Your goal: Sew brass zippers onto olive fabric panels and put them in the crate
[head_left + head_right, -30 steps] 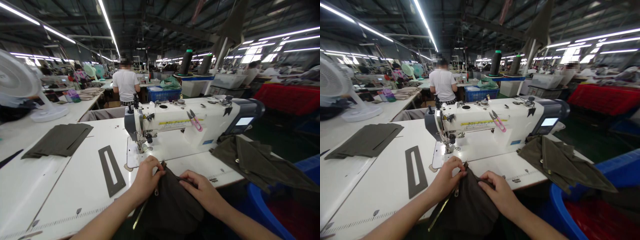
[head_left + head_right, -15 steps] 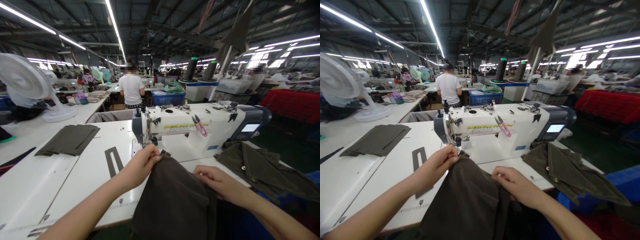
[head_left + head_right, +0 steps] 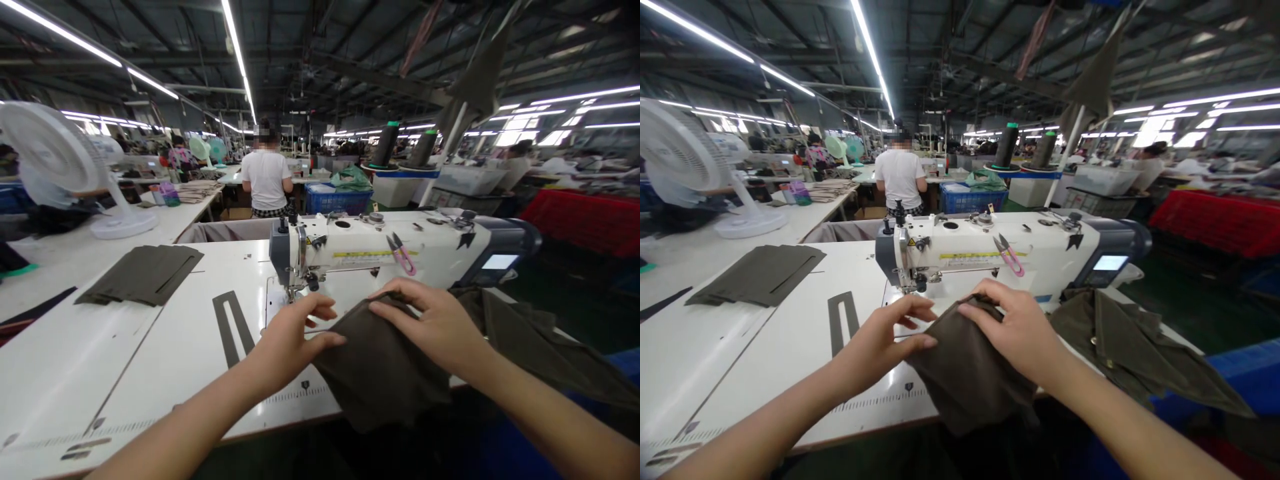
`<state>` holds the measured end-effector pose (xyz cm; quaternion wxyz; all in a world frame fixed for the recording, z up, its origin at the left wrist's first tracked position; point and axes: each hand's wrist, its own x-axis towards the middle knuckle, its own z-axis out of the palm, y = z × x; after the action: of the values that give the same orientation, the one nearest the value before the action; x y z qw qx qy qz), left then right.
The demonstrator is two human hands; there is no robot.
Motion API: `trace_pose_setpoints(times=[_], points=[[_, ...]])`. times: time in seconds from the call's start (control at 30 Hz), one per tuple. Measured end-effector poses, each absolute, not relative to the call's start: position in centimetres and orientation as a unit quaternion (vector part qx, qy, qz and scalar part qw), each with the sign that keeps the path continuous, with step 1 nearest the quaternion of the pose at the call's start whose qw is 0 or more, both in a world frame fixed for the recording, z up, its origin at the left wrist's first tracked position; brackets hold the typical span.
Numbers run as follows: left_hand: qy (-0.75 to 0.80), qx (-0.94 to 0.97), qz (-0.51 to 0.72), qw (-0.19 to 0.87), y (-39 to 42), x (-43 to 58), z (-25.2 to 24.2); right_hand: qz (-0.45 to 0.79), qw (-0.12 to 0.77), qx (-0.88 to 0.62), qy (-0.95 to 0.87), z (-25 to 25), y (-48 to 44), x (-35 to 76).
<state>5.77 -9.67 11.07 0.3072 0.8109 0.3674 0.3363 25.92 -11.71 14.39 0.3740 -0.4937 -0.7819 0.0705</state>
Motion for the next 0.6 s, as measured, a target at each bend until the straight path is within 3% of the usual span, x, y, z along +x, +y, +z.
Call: trace_pose_setpoints(times=[0.17,0.3,0.4,0.47,0.6], points=[[0.369,0.858,0.359,0.015,-8.9,4.4,9.6,-0.166,0.37,-0.333,-0.851,15.5,-14.1,26.0],[0.306,0.872,0.347,-0.161,-7.9,3.6,8.8,-0.262,0.313,-0.255,-0.877,10.9,-17.5,22.9],[0.295,0.927,0.178,-0.146,-7.4,2.1,6.5,-0.156,0.252,-0.231,-0.927,5.9,-18.3,20.8],[0.316,0.939,0.094,-0.092,-7.6,1.1,5.0,-0.069,0.266,-0.257,-0.927,4.4,-17.8,20.5],[0.382,0.922,0.068,0.013,-9.2,0.2,4.3,0.015,0.294,-0.436,-0.85,5.4,-13.9,23.1]])
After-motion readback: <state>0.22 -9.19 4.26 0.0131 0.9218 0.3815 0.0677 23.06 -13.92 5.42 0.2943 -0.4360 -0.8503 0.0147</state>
